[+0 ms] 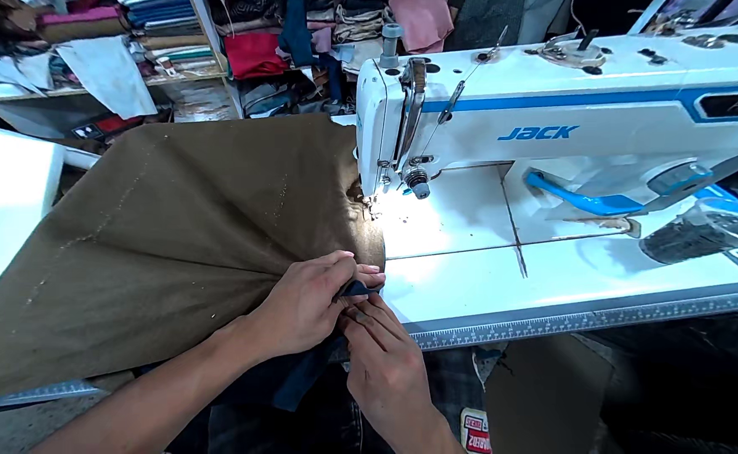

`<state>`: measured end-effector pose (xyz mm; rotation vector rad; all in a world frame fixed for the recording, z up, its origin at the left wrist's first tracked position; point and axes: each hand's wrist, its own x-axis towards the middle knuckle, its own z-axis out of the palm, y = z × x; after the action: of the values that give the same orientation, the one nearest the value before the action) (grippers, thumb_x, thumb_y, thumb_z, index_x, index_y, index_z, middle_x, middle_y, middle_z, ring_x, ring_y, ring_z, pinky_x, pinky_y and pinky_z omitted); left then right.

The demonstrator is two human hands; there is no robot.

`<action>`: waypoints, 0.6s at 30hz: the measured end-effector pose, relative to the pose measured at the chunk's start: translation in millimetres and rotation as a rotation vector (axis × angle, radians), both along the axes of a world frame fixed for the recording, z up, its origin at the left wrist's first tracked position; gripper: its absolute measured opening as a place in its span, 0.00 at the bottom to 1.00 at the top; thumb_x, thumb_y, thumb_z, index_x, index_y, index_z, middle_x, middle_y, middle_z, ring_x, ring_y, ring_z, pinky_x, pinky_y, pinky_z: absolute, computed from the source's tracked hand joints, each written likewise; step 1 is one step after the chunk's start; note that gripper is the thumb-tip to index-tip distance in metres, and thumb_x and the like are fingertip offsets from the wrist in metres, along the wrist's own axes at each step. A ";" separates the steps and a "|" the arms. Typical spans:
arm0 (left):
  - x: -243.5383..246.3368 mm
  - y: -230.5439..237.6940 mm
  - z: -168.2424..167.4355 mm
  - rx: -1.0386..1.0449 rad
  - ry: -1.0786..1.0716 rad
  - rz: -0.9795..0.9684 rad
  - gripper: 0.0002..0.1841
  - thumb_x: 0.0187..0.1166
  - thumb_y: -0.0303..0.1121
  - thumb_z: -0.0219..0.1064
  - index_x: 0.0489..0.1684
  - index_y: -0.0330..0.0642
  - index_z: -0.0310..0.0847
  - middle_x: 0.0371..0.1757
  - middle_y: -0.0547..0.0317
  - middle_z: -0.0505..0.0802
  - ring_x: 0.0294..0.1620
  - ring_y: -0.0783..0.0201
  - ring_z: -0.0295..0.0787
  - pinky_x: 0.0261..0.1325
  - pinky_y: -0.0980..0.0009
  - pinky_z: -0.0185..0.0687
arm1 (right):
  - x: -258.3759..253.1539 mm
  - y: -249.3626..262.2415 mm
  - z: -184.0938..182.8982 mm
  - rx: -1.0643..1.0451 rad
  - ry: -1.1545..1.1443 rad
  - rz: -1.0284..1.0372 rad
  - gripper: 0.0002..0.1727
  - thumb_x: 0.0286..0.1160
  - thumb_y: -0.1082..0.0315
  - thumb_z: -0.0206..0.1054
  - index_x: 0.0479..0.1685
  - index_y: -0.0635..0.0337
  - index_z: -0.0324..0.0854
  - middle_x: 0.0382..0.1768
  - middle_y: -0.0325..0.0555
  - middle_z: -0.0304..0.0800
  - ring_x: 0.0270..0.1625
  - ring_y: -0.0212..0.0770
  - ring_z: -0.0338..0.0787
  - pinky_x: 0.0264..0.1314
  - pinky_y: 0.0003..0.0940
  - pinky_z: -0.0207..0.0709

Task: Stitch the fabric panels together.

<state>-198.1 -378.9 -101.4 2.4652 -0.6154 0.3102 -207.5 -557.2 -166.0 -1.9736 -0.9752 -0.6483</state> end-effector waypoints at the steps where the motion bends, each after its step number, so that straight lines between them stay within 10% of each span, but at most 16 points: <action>1: 0.8 0.0 -0.2 0.001 -0.003 -0.004 0.10 0.88 0.38 0.59 0.54 0.51 0.87 0.64 0.80 0.93 0.76 0.77 0.82 0.89 0.65 0.70 | 0.3 -0.1 0.1 0.000 0.006 0.001 0.12 0.73 0.80 0.63 0.40 0.58 0.93 0.49 0.43 0.98 0.66 0.40 0.92 0.79 0.39 0.81; 18: 4.8 -3.1 -0.5 0.081 -0.032 0.017 0.12 0.88 0.38 0.58 0.54 0.50 0.88 0.64 0.79 0.93 0.75 0.78 0.82 0.89 0.67 0.68 | 7.1 0.5 6.2 -0.052 -0.023 -0.081 0.12 0.69 0.78 0.63 0.36 0.57 0.93 0.47 0.40 0.98 0.63 0.39 0.93 0.76 0.38 0.83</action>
<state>-193.3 -382.0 -101.9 2.5485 -0.6325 0.3379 -200.4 -556.8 -159.8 -2.0643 -0.9382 -0.6984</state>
